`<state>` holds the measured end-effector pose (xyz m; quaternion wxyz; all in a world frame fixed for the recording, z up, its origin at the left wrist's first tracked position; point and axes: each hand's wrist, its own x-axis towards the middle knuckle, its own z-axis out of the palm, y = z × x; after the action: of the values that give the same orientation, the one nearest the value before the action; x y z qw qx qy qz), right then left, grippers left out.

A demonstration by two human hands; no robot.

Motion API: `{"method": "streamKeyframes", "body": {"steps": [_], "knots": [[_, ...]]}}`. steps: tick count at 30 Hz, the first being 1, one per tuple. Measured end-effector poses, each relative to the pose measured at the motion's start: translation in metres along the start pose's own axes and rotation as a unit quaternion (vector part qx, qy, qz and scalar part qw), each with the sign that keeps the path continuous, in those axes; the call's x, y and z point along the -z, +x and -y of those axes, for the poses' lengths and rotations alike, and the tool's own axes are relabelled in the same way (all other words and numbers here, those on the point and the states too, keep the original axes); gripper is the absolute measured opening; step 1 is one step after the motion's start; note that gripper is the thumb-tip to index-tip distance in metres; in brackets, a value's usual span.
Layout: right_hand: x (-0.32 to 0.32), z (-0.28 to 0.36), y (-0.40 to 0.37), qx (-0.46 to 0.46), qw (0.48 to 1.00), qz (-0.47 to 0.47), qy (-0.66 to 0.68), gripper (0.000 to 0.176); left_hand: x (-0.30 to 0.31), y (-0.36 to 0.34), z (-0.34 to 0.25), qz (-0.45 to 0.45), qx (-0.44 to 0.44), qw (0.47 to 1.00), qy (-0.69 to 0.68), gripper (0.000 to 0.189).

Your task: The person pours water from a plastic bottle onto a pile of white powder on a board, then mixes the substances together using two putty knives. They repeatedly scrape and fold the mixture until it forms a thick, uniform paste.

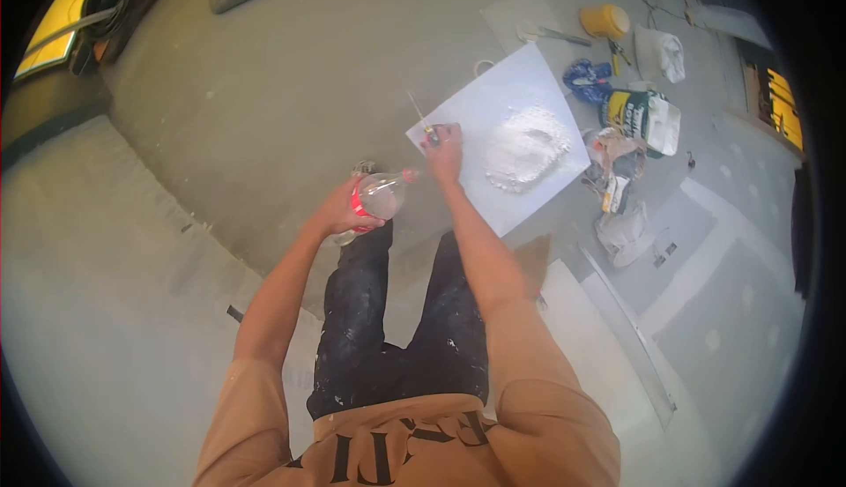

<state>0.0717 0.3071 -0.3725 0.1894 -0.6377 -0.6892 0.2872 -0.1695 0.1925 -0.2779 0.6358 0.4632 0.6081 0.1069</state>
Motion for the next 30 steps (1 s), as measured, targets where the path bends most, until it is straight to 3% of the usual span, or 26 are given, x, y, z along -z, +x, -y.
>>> {"method": "streamKeyframes", "body": {"steps": [3, 5, 7, 10, 12, 16, 18, 22, 24, 28, 30], "knots": [[0.036, 0.007, -0.01, -0.045, 0.997, -0.024, 0.063, 0.038, -0.007, -0.004, -0.015, -0.028, -0.014, 0.999, 0.018, 0.108], [0.075, 0.008, -0.025, -0.097, 0.989, -0.019, 0.106, 0.033, -0.013, -0.004, -0.02, -0.03, -0.026, 0.999, 0.033, 0.107], [0.11, -0.011, -0.052, -0.081, 0.988, -0.084, 0.106, 0.031, -0.019, -0.004, -0.03, -0.035, -0.036, 0.998, 0.05, 0.106], [0.163, -0.05, -0.096, -0.143, 0.979, -0.116, 0.086, 0.032, -0.029, -0.006, -0.051, -0.02, -0.042, 0.997, 0.055, 0.106], [0.194, -0.079, -0.113, -0.34, 0.922, -0.047, 0.178, 0.035, -0.036, -0.005, -0.068, -0.02, -0.033, 0.998, 0.048, 0.105], [0.203, -0.145, -0.127, -0.321, 0.926, -0.025, 0.195, 0.036, -0.057, 0.0, -0.086, -0.015, -0.053, 0.996, 0.064, 0.102], [0.193, -0.159, -0.123, -0.28, 0.95, -0.066, 0.12, 0.037, -0.068, -0.002, -0.095, -0.019, -0.038, 0.998, 0.045, 0.1], [0.17, -0.148, -0.093, -0.23, 0.958, -0.134, 0.103, 0.039, -0.089, -0.002, -0.121, -0.015, -0.027, 0.997, 0.073, 0.098], [0.156, -0.136, -0.082, -0.228, 0.956, -0.126, 0.134, 0.039, -0.096, -0.002, -0.128, -0.009, -0.024, 0.999, 0.021, 0.097], [0.142, -0.109, -0.072, -0.202, 0.963, -0.116, 0.136, 0.04, -0.109, 0.007, -0.123, -0.013, -0.04, 0.999, 0.029, 0.094], [0.14, -0.098, -0.072, -0.186, 0.97, -0.102, 0.119, 0.041, -0.113, 0.013, -0.126, 0.02, -0.009, 0.998, 0.052, 0.094]]}}
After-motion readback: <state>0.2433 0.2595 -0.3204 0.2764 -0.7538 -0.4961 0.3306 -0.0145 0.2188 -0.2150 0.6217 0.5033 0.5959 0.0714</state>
